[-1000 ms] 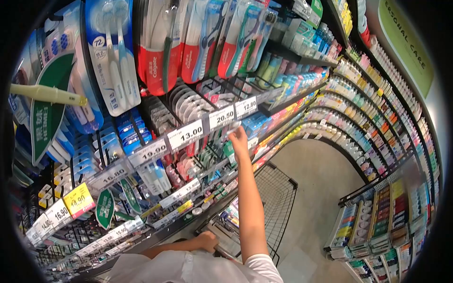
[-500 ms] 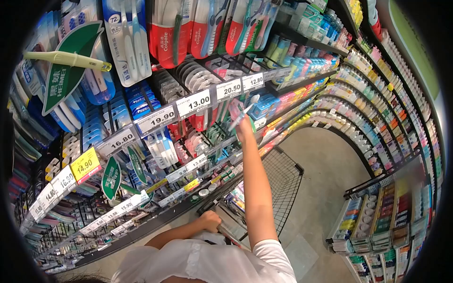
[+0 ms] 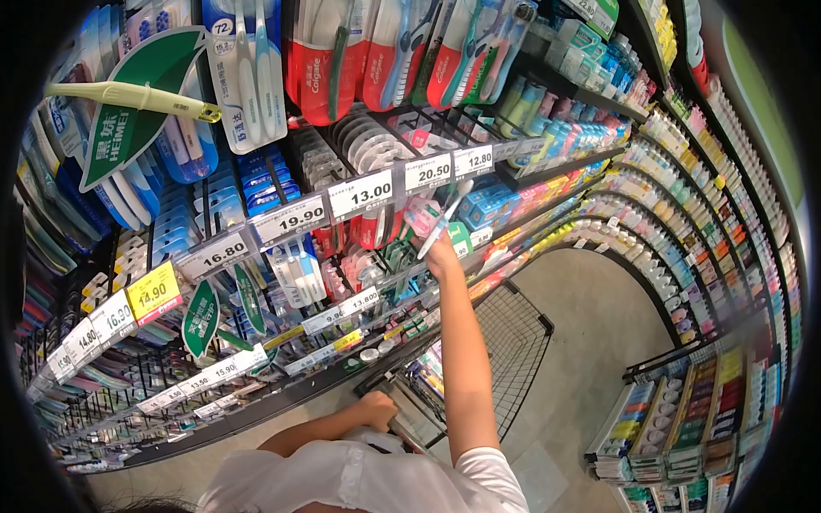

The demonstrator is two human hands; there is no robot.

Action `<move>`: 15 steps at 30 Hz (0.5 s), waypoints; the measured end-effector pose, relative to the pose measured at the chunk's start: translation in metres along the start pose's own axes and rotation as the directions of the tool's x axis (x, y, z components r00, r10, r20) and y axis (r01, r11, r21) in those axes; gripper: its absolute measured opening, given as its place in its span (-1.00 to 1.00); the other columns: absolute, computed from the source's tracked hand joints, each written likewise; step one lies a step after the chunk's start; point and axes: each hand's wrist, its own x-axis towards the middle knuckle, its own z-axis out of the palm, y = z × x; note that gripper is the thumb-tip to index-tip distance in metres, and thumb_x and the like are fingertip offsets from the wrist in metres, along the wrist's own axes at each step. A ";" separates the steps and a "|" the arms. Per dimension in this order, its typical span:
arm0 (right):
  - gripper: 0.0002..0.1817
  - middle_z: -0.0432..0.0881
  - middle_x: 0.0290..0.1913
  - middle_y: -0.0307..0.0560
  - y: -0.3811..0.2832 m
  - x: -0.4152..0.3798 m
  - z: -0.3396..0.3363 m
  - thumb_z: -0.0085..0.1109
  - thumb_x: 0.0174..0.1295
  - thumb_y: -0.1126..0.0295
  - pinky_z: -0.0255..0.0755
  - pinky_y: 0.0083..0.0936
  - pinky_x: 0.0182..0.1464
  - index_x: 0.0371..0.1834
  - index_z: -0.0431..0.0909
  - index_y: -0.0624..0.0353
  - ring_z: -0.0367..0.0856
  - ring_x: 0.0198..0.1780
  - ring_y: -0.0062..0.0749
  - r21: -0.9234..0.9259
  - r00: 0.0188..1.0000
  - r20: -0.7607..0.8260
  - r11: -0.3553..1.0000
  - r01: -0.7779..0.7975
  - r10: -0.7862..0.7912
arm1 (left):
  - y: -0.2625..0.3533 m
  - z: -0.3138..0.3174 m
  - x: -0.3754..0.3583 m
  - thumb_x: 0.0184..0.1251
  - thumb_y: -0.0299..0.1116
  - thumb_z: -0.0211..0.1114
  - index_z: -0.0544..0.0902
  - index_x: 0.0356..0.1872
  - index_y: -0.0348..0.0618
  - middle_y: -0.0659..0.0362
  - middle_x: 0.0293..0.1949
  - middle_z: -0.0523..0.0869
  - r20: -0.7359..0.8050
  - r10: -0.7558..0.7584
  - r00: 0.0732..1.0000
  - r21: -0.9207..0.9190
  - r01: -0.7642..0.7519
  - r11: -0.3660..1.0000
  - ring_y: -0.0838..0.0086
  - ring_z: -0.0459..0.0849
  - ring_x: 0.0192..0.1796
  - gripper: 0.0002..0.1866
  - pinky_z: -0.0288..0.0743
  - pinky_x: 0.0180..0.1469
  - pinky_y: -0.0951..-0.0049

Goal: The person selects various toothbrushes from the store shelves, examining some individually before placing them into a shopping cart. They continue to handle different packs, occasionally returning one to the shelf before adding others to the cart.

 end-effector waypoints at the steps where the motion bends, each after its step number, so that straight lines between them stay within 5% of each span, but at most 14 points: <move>1: -0.64 0.52 0.06 -0.25 0.000 -0.002 0.000 0.13 0.27 0.36 0.41 -0.23 0.04 0.13 0.38 0.00 0.48 0.04 -0.43 0.020 1.000 0.013 1.000 0.021 -0.022 | -0.001 0.003 0.001 -0.36 -0.17 0.30 0.71 -0.53 -0.13 0.01 -0.52 0.69 -0.005 -0.001 1.000 -0.003 0.001 1.000 0.13 0.69 -0.40 -0.69 0.57 -0.32 0.19; 6: -0.70 0.54 0.04 -0.33 -0.020 -0.021 0.004 0.09 0.30 0.30 0.43 -0.17 -0.06 0.09 0.43 -0.05 0.50 0.03 -0.45 0.130 1.000 -0.020 0.991 0.022 -0.020 | -0.003 0.007 0.001 -0.37 -0.18 0.31 0.72 -0.50 -0.09 0.03 -0.53 0.69 -0.017 -0.005 1.000 -0.017 0.005 1.000 0.14 0.69 -0.40 -0.69 0.56 -0.34 0.19; 11: -0.66 0.55 0.02 -0.11 -0.029 -0.037 0.002 -0.05 0.34 0.48 0.53 -0.47 -0.07 0.17 0.36 0.04 0.59 -0.02 -0.38 0.169 0.995 0.018 0.981 0.092 -0.096 | -0.001 0.004 0.000 -0.37 -0.18 0.30 0.72 -0.51 -0.07 0.04 -0.55 0.68 -0.034 0.012 0.999 -0.040 -0.013 0.999 0.15 0.68 -0.42 -0.70 0.56 -0.35 0.18; 15: -0.65 0.54 0.05 -0.14 -0.032 -0.052 -0.003 -0.08 0.37 0.47 0.51 -0.34 0.04 0.21 0.29 0.10 0.55 0.05 -0.38 0.331 0.988 0.083 0.939 0.094 -0.128 | -0.002 0.002 0.000 -0.37 -0.17 0.31 0.72 -0.51 -0.09 0.03 -0.55 0.68 -0.010 0.024 1.000 -0.018 -0.024 1.000 0.15 0.68 -0.42 -0.69 0.56 -0.33 0.19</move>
